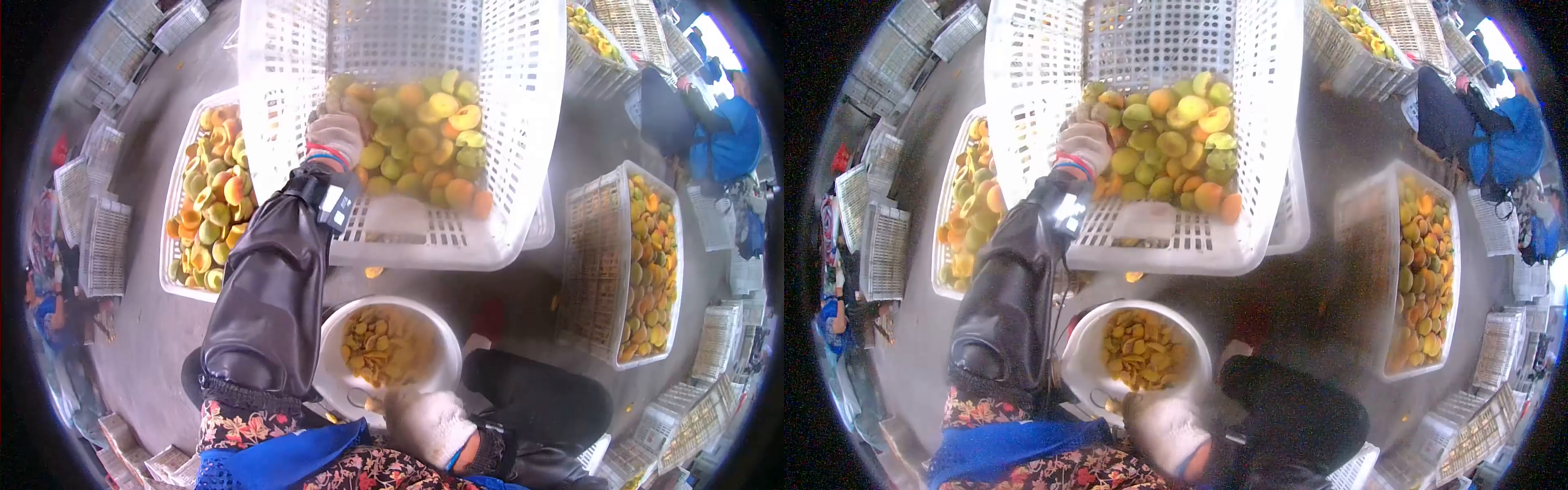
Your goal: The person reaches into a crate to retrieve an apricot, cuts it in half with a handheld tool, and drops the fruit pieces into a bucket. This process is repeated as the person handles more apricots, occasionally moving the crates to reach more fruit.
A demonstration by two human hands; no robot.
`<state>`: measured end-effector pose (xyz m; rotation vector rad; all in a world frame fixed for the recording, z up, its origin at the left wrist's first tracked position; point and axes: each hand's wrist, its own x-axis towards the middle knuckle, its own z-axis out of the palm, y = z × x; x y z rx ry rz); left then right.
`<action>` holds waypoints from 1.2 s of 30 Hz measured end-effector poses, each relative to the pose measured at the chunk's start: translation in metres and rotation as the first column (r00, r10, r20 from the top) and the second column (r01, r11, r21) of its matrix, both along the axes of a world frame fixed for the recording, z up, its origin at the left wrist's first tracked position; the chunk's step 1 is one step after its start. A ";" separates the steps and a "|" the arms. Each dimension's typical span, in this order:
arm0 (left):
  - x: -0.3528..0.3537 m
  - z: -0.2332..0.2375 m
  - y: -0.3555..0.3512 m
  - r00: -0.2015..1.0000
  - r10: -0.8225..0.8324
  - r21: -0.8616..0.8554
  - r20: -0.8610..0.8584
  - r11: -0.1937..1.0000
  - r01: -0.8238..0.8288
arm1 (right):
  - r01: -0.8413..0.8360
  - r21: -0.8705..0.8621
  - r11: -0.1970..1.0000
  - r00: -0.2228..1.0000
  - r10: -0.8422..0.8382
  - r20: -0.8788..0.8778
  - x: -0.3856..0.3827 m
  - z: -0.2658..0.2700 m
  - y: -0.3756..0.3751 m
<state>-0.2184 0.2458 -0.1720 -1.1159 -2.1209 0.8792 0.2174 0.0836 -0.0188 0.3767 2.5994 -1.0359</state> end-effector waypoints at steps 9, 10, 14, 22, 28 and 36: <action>-0.012 0.023 0.012 0.708 -0.109 0.345 0.698 0.917 -0.199 | 0.324 -0.244 0.914 0.858 -0.175 0.484 -0.016 0.025 0.010; -0.002 0.039 0.008 0.711 -0.115 0.352 0.694 0.915 -0.195 | 0.324 -0.240 0.915 0.860 -0.179 0.479 -0.016 0.027 0.011; 0.038 0.076 -0.013 0.481 -0.199 0.334 0.854 0.918 -0.212 | 0.074 -0.055 0.996 0.981 -0.062 0.185 -0.008 0.026 0.007; 0.090 0.091 -0.118 -0.580 -0.814 -0.216 0.015 0.564 -0.797 | 0.158 0.093 0.983 0.860 -0.091 -0.502 0.003 0.015 0.030; 0.165 0.161 -0.192 -0.584 -0.788 0.200 0.198 0.615 -0.763 | 0.457 -0.017 0.889 0.718 -0.380 -0.583 -0.023 0.072 0.034; 0.226 0.175 -0.243 -0.543 -0.831 0.083 0.122 0.553 -0.829 | 0.269 0.260 0.927 0.656 0.021 -0.755 -0.024 0.030 0.028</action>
